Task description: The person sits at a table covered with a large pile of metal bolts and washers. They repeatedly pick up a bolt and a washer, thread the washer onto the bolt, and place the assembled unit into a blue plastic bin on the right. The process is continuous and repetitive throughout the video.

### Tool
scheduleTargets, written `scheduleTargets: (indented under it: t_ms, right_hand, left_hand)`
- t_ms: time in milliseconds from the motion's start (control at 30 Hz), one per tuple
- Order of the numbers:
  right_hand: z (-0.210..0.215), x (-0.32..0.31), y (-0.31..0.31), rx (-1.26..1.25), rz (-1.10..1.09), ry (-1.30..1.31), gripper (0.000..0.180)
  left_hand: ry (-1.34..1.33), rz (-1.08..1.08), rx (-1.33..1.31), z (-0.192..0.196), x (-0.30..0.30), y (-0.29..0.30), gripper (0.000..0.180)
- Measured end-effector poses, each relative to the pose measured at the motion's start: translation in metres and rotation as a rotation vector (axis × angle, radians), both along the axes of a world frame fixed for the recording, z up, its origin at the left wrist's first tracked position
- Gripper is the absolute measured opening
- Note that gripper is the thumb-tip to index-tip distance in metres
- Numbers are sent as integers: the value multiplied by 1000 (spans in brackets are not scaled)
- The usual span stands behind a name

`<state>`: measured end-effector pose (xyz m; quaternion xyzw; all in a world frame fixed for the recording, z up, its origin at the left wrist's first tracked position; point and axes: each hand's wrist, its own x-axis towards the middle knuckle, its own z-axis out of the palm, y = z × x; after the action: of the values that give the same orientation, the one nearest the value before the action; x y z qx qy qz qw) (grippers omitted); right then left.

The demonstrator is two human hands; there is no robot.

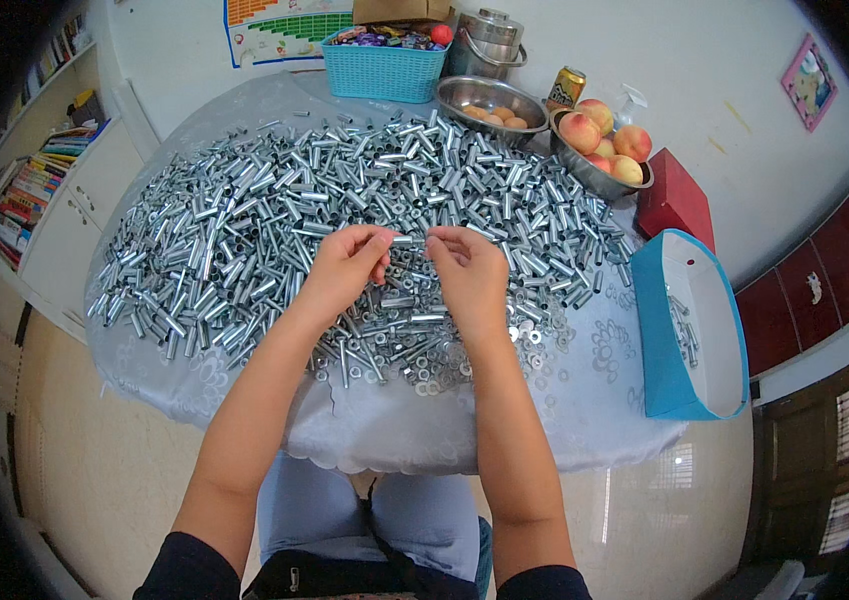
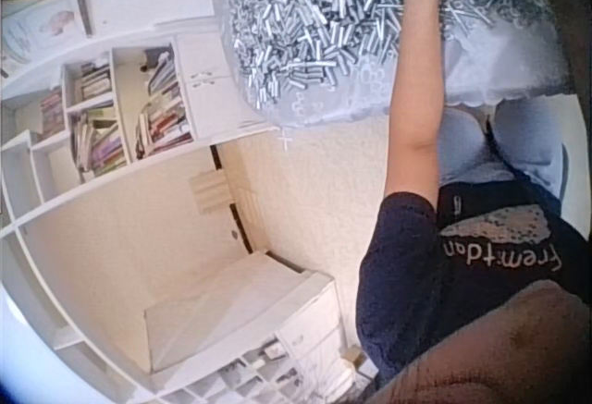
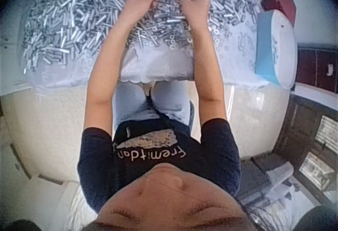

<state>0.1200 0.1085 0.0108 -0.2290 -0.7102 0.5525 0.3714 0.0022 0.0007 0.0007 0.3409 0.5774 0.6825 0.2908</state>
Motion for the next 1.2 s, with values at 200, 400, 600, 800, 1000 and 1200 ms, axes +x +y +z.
scheduleTargets:
  t_ms: [200,400,600,800,1000,1200]
  right_hand:
    - [0,-4,-12,-67,50,11,20]
    - [-1,-3,-8,-25,9,-12,22]
    - [-2,-5,-14,5,10,-10,22]
    - [-1,-7,-24,-25,92,10,29]
    - [2,-7,-26,-100,201,-3,40]
    - [20,1,-20,-227,362,-7,51]
  left_hand:
    - [6,33,31,-4,-3,1,20]
    - [21,38,18,-1,0,0,19]
    - [51,60,21,-3,-1,0,19]
    - [41,121,39,-3,-1,1,19]
    - [84,135,29,-1,-4,0,19]
    - [-46,96,106,-1,-8,-1,21]
